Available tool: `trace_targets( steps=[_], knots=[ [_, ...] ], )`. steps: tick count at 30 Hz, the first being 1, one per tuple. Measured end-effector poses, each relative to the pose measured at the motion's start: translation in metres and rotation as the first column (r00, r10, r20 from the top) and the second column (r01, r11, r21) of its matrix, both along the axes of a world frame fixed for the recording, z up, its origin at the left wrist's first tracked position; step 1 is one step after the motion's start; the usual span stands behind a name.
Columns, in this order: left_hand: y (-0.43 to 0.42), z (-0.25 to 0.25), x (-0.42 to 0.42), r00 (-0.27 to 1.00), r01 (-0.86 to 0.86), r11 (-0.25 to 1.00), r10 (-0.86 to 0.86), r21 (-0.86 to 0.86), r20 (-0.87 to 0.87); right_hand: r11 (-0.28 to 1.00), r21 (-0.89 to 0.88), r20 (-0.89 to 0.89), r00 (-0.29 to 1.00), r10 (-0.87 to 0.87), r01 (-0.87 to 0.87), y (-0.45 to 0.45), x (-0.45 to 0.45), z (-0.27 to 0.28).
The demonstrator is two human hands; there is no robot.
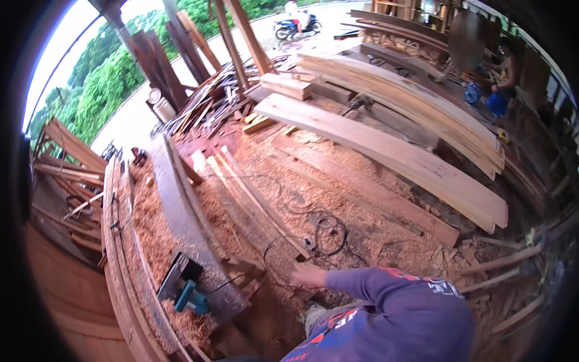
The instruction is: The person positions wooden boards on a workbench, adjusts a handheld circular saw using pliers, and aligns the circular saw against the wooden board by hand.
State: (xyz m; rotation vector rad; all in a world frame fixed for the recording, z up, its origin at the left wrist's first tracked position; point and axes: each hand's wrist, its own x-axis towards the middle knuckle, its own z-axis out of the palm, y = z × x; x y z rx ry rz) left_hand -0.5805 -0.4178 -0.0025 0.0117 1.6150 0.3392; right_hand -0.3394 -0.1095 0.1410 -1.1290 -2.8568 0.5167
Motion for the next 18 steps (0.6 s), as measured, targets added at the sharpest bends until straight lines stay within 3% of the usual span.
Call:
trace_targets(
  steps=[1, 3, 4, 5, 6, 7, 8, 9, 10, 11, 12, 13, 14, 16, 17, 18],
  knots=[
    [0.015, 0.002, 0.012, 0.982, 0.186, 0.983, -0.186, -0.002, 0.019, 0.992, -0.128, 0.023, 1.0, 0.002, 0.001, -0.015, 0.067, 0.012],
    [0.045, 0.006, 0.035, 0.805, 0.592, 0.805, -0.593, 0.027, 0.014, 0.904, -0.372, 0.148, 0.975, -0.167, 0.211, -0.047, 0.191, -0.037],
    [0.063, 0.007, 0.044, 0.629, 0.776, 0.627, -0.777, 0.068, -0.021, 0.819, -0.434, 0.242, 0.925, -0.294, 0.374, -0.066, 0.246, -0.011],
    [0.081, 0.006, 0.051, 0.399, 0.913, 0.387, -0.913, 0.131, -0.083, 0.808, -0.323, 0.23, 0.869, -0.437, 0.492, -0.093, 0.301, -0.012],
    [0.102, 0.004, 0.055, 0.137, 0.975, 0.102, -0.975, 0.198, -0.175, 0.71, -0.311, 0.194, 0.774, -0.603, 0.631, -0.122, 0.355, -0.015],
    [0.129, -0.001, 0.062, -0.128, 0.948, -0.204, -0.946, 0.243, -0.296, 0.649, -0.253, 0.258, 0.697, -0.669, 0.717, -0.147, 0.413, -0.042],
    [0.157, -0.008, 0.074, -0.342, 0.861, -0.458, -0.844, 0.221, -0.414, 0.501, -0.273, 0.375, 0.57, -0.731, 0.821, -0.167, 0.453, -0.021],
    [0.189, -0.036, 0.09, -0.619, 0.771, -0.629, -0.706, -0.095, -0.343, 0.34, -0.268, 0.491, 0.432, -0.757, 0.901, -0.185, 0.484, 0.025],
    [0.225, -0.051, 0.104, -0.624, 0.777, -0.593, -0.687, -0.209, -0.372, 0.215, -0.232, 0.4, 0.295, -0.868, 0.949, -0.207, 0.503, 0.059],
    [0.267, -0.03, 0.142, -0.671, 0.736, -0.614, -0.604, -0.286, -0.431, 0.083, -0.2, 0.297, 0.141, -0.944, 0.976, -0.226, 0.522, 0.086],
    [0.313, -0.025, 0.18, -0.647, 0.751, -0.61, -0.606, -0.253, -0.462, 0.071, -0.189, 0.306, 0.128, -0.944, 0.979, -0.242, 0.541, 0.096],
    [0.353, -0.041, 0.216, -0.71, 0.687, -0.657, -0.516, -0.311, -0.48, -0.111, -0.212, 0.192, -0.07, -0.979, 0.971, -0.26, 0.553, 0.099],
    [0.375, -0.037, 0.25, 0.11, 0.985, 0.169, -0.707, -0.015, -0.698, -0.284, -0.258, 0.079, -0.272, -0.959, 0.924, -0.274, 0.563, 0.103],
    [0.446, -0.028, 0.33, 0.525, 0.845, 0.423, -0.769, 0.327, -0.364, -0.368, -0.31, 0.111, -0.351, -0.93, 0.877, -0.286, 0.559, 0.123],
    [0.481, -0.02, 0.371, 0.665, 0.716, 0.574, -0.734, 0.397, -0.137, -0.435, -0.36, 0.137, -0.415, -0.9, 0.825, -0.286, 0.557, 0.124],
    [0.505, -0.001, 0.413, 0.775, 0.594, 0.663, -0.624, 0.456, -0.103, -0.431, -0.41, 0.096, -0.432, -0.897, 0.804, -0.289, 0.555, 0.102]
  ],
)
